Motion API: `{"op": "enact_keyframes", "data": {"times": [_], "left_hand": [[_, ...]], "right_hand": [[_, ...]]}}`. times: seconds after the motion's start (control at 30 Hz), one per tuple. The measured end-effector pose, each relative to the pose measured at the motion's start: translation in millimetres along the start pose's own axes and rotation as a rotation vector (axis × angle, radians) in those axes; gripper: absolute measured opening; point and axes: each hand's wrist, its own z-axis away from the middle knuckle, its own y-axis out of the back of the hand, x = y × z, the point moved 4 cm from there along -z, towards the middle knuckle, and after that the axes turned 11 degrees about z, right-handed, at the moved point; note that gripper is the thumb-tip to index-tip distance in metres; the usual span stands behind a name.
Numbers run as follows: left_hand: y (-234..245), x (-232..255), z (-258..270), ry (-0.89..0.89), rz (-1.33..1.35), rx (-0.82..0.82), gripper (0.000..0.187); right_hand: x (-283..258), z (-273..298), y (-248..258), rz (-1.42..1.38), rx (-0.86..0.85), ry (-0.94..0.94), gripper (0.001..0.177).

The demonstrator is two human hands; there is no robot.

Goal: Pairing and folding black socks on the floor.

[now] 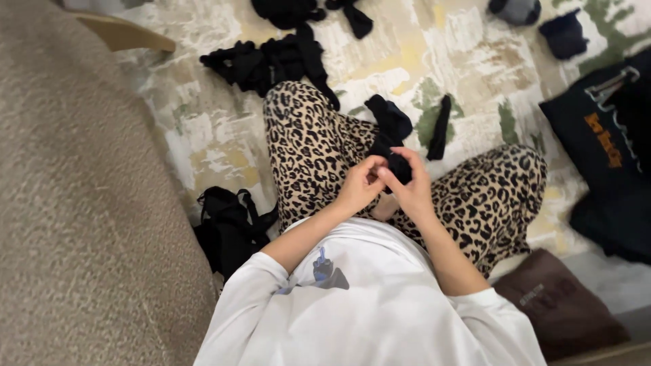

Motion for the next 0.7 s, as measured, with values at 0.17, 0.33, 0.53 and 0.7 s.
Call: {"op": "enact_keyframes", "data": {"times": [0.17,0.33,0.53,0.7], "left_hand": [[15,-30,12,0.080,0.164,0.058,0.016],[26,-14,24,0.347,0.763,0.076,0.014],[44,-1,16,0.267,0.935,0.040,0.015],[27,-41,6,0.210,0.459,-0.189,0.012]], "right_hand": [[8,14,-8,-0.098,-0.003,-0.121,0.034],[-7,22,-7,-0.032,-0.006,-0.168,0.037],[-6,31,-9,-0.643,0.064,-0.301,0.039],[41,66,-43,-1.306,-0.421,-0.736,0.053]]}}
